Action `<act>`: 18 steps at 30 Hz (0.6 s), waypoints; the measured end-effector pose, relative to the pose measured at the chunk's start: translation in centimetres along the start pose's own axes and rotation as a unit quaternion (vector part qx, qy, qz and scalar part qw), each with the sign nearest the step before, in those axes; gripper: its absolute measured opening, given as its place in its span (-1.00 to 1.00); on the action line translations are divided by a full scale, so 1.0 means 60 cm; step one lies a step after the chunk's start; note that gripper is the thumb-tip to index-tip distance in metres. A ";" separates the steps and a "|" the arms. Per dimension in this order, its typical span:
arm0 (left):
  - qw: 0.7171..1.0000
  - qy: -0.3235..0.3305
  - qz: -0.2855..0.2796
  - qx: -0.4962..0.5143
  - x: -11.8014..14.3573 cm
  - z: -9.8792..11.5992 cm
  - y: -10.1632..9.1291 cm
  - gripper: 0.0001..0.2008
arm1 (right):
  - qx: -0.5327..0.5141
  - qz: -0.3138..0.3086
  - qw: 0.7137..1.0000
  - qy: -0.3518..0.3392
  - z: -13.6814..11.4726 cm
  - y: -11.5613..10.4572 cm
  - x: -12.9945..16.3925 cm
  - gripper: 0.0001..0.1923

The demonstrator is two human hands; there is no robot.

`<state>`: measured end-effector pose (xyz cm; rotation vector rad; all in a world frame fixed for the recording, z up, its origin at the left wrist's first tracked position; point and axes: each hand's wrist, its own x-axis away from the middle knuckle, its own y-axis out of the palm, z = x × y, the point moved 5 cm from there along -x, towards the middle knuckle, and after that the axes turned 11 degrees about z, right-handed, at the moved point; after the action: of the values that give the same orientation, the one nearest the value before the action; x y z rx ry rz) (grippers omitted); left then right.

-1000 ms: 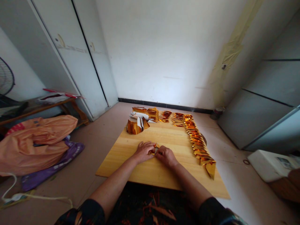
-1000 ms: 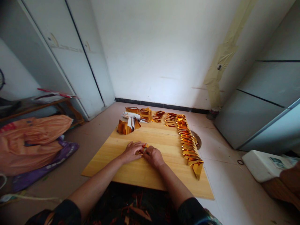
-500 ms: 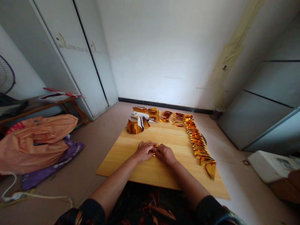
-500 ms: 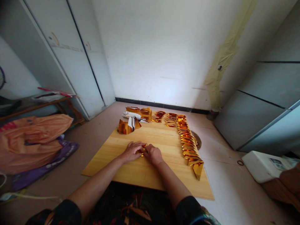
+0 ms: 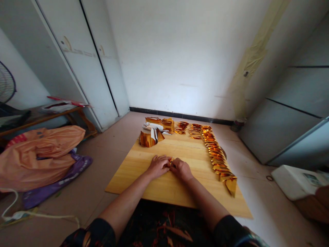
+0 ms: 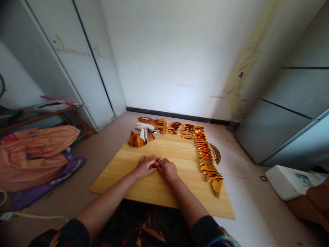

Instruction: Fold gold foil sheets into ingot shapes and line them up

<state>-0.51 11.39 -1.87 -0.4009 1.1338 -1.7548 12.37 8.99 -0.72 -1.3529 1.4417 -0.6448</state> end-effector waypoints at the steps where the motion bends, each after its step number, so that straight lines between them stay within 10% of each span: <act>1: 1.000 0.000 0.000 -0.001 0.000 0.001 -0.001 -0.83 | -0.003 0.004 1.000 0.004 0.000 0.001 0.001 -0.86; 11: 1.000 0.003 0.014 -0.001 0.003 0.010 -0.007 -0.89 | -0.168 0.135 0.975 0.047 0.036 0.003 0.014 -0.90; 18: 1.000 0.000 0.014 -0.002 0.002 0.009 -0.006 -0.90 | -0.178 0.116 0.975 0.067 0.029 0.010 0.018 -0.85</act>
<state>-0.40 11.05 -1.32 -0.3843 1.1376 -1.7282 13.86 8.56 -2.18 -1.4006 1.8591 -0.3395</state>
